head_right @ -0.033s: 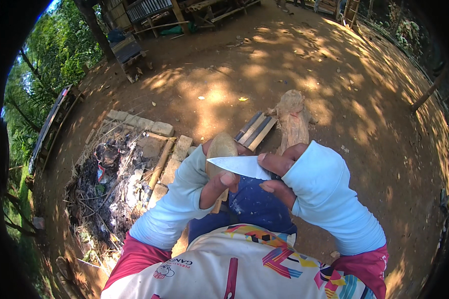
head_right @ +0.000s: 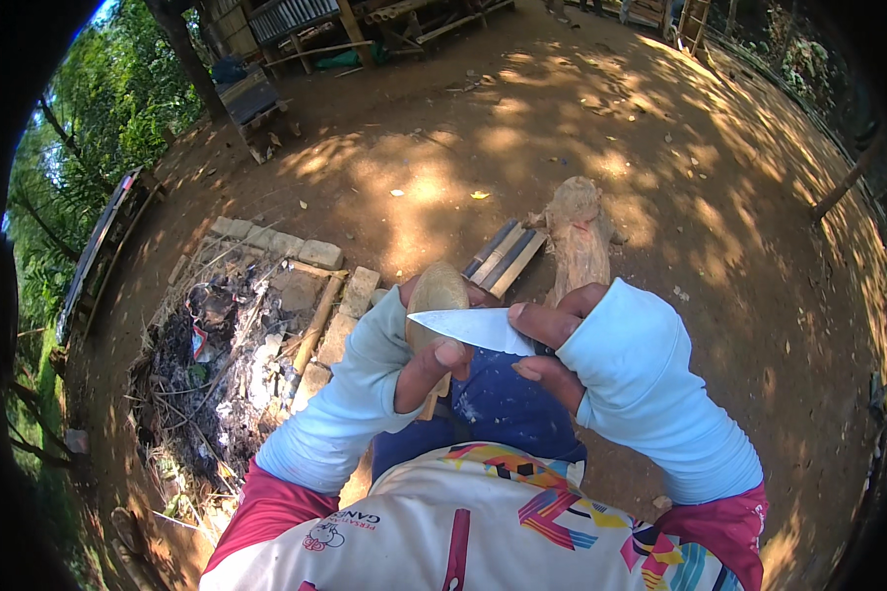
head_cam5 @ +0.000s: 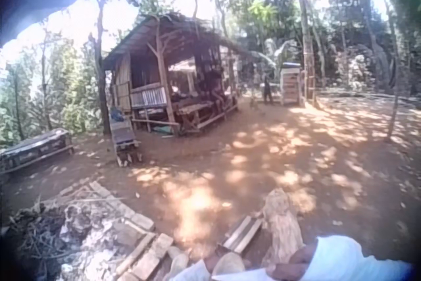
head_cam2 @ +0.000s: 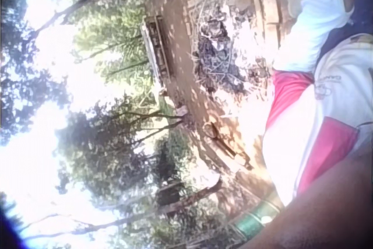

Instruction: The person sits on the ground outdoors and uses a knife to carve a piece of light-colored wood. They hold the wood in their left hand and the knife in their right, shaving off thin strips of wood to shape the object. The person occasionally pauses to inspect the wood and then resumes carving.

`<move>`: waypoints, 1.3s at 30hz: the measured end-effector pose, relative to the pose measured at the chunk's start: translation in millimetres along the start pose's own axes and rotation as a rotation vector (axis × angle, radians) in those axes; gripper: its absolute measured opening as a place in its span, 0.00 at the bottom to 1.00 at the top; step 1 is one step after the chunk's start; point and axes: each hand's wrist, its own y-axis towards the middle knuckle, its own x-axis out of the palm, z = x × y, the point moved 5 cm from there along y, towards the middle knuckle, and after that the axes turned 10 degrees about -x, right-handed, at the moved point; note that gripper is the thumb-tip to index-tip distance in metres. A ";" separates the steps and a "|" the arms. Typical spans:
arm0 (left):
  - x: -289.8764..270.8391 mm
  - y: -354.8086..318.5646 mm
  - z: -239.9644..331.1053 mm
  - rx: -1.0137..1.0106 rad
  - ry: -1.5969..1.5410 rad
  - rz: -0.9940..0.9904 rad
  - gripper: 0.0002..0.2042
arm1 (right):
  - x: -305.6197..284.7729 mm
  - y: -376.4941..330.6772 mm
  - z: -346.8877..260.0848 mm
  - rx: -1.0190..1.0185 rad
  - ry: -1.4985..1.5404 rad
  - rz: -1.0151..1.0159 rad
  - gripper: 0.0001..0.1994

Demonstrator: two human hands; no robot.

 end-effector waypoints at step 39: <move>2.0 -17.8 4.5 -0.048 0.180 0.136 0.21 | 15.0 -1.3 -12.1 -0.151 0.026 0.122 0.23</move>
